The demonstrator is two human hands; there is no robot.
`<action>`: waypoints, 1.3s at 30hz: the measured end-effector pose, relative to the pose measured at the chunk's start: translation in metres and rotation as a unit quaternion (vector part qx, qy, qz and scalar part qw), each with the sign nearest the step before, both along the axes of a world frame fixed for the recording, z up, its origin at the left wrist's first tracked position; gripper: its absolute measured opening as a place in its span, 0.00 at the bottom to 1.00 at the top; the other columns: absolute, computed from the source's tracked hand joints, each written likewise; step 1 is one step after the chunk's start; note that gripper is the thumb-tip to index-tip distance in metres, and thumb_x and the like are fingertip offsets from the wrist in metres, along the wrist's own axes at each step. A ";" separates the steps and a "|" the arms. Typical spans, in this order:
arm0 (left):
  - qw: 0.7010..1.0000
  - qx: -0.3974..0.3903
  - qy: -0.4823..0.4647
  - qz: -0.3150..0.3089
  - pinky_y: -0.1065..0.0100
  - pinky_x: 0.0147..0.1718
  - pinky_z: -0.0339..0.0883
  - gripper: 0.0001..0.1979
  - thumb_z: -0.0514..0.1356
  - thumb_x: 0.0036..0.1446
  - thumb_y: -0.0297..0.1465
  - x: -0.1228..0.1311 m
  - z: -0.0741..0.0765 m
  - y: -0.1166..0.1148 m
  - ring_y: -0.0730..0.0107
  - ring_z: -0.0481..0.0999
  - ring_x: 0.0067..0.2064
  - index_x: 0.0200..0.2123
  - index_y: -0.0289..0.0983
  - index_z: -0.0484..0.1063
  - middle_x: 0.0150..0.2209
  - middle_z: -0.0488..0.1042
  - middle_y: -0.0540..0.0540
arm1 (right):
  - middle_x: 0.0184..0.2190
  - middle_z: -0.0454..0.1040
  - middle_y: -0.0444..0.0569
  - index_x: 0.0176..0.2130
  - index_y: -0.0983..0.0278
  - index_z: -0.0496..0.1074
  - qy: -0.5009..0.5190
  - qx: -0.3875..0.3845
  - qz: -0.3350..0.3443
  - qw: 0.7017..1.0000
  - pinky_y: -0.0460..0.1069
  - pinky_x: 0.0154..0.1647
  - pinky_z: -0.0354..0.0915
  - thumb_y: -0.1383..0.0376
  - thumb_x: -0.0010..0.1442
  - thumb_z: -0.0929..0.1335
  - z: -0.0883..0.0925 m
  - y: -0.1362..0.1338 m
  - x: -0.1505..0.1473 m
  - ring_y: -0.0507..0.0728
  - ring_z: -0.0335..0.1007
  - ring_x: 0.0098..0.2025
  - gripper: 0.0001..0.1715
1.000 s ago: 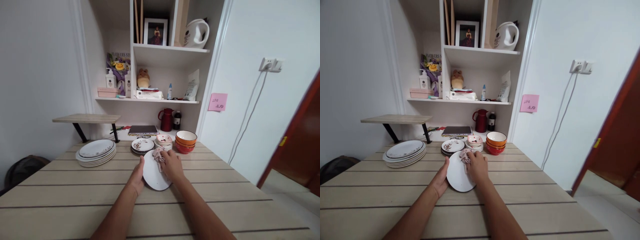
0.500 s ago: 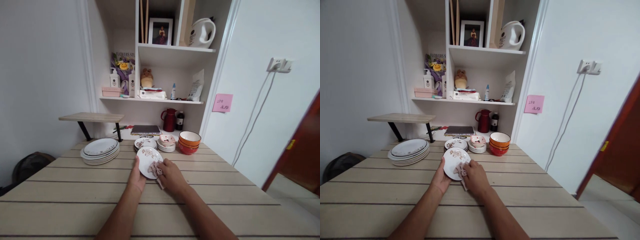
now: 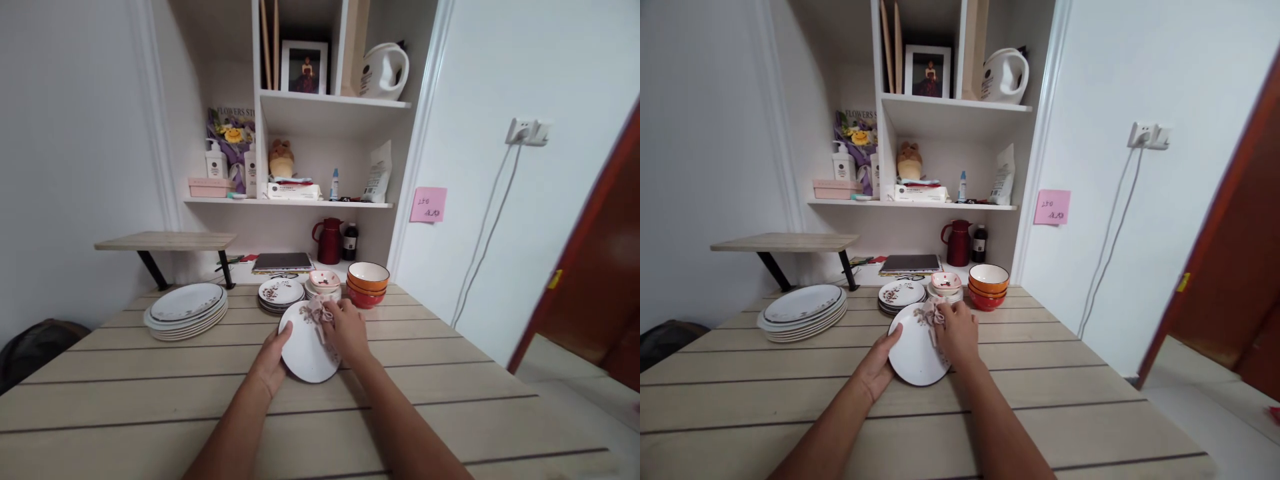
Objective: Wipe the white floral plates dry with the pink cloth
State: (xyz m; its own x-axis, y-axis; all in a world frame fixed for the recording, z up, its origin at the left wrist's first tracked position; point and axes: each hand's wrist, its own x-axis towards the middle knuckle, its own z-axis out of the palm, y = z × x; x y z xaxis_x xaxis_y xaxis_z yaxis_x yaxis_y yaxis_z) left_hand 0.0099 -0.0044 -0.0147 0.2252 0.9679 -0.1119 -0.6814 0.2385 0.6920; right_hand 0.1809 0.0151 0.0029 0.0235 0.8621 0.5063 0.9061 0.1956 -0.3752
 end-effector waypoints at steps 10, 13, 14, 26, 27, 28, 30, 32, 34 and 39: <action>0.999 -0.023 -0.028 0.038 0.52 0.53 0.67 0.30 0.62 0.55 0.35 0.003 -0.005 0.000 0.49 0.76 0.50 0.60 0.31 0.63 0.49 0.76 0.31 | 0.36 0.68 0.47 0.30 0.62 0.63 0.259 -0.005 0.157 0.953 0.50 0.42 0.62 0.72 0.42 0.62 -0.005 -0.006 0.009 0.58 0.64 0.41 0.10; 0.999 -0.035 -0.028 0.023 0.50 0.54 0.66 0.31 0.61 0.55 0.37 0.004 -0.004 -0.001 0.48 0.76 0.51 0.61 0.31 0.62 0.49 0.76 0.31 | 0.34 0.71 0.45 0.34 0.62 0.64 0.397 -0.056 0.208 0.892 0.49 0.36 0.63 0.70 0.43 0.64 0.001 -0.013 0.005 0.57 0.67 0.36 0.14; 0.999 -0.038 -0.028 0.020 0.50 0.54 0.66 0.32 0.61 0.55 0.37 0.004 -0.004 -0.002 0.48 0.76 0.51 0.61 0.31 0.62 0.49 0.76 0.30 | 0.35 0.72 0.45 0.39 0.61 0.64 0.453 -0.071 0.225 0.860 0.49 0.34 0.64 0.69 0.43 0.65 0.003 -0.016 0.003 0.56 0.68 0.34 0.18; 0.999 -0.032 0.026 -0.014 0.51 0.50 0.68 0.33 0.63 0.53 0.41 0.003 0.010 -0.011 0.47 0.77 0.50 0.59 0.31 0.64 0.49 0.76 0.32 | 0.34 0.79 0.52 0.39 0.66 0.71 0.674 -0.190 0.204 0.684 0.50 0.30 0.70 0.70 0.41 0.72 -0.008 -0.013 -0.003 0.58 0.76 0.32 0.21; 0.999 -0.020 0.036 -0.011 0.52 0.51 0.68 0.32 0.63 0.53 0.41 0.005 0.011 -0.011 0.48 0.76 0.51 0.59 0.33 0.65 0.50 0.76 0.33 | 0.31 0.79 0.52 0.37 0.66 0.71 0.687 -0.186 0.190 0.676 0.51 0.27 0.70 0.71 0.40 0.71 -0.011 -0.010 -0.003 0.59 0.75 0.29 0.20; 0.999 -0.002 0.048 -0.001 0.54 0.51 0.68 0.32 0.63 0.53 0.42 0.006 0.011 -0.011 0.49 0.75 0.52 0.59 0.35 0.65 0.52 0.75 0.34 | 0.29 0.78 0.51 0.36 0.66 0.70 0.702 -0.174 0.176 0.668 0.51 0.25 0.70 0.72 0.39 0.70 -0.013 -0.006 -0.002 0.59 0.75 0.27 0.19; 0.994 0.044 0.082 0.050 0.58 0.54 0.65 0.30 0.63 0.53 0.41 0.007 0.010 -0.009 0.53 0.72 0.55 0.59 0.42 0.64 0.55 0.73 0.39 | 0.26 0.78 0.48 0.35 0.64 0.69 0.725 -0.143 0.157 0.656 0.53 0.25 0.70 0.72 0.38 0.69 -0.015 0.000 0.001 0.59 0.75 0.25 0.19; 0.977 0.099 0.141 0.129 0.61 0.57 0.61 0.29 0.64 0.52 0.36 0.006 0.007 -0.003 0.57 0.69 0.58 0.59 0.46 0.65 0.56 0.71 0.43 | 0.26 0.77 0.46 0.35 0.63 0.68 0.739 -0.109 0.140 0.649 0.52 0.26 0.71 0.72 0.38 0.69 -0.015 0.005 0.007 0.58 0.75 0.26 0.18; 0.940 0.171 0.224 0.191 0.60 0.60 0.55 0.28 0.64 0.52 0.29 0.006 0.001 0.003 0.57 0.67 0.58 0.57 0.44 0.67 0.55 0.70 0.42 | 0.26 0.78 0.45 0.35 0.63 0.68 0.750 -0.073 0.117 0.647 0.50 0.27 0.71 0.72 0.39 0.69 -0.013 0.009 0.015 0.57 0.75 0.27 0.18; 0.686 0.390 0.562 0.248 0.48 0.63 0.45 0.38 0.54 0.47 0.14 0.020 -0.015 0.001 0.52 0.53 0.66 0.60 0.47 0.63 0.66 0.55 0.42 | 0.23 0.77 0.44 0.35 0.64 0.69 0.756 -0.028 0.066 0.650 0.48 0.22 0.68 0.73 0.36 0.70 -0.013 0.014 0.031 0.57 0.74 0.23 0.20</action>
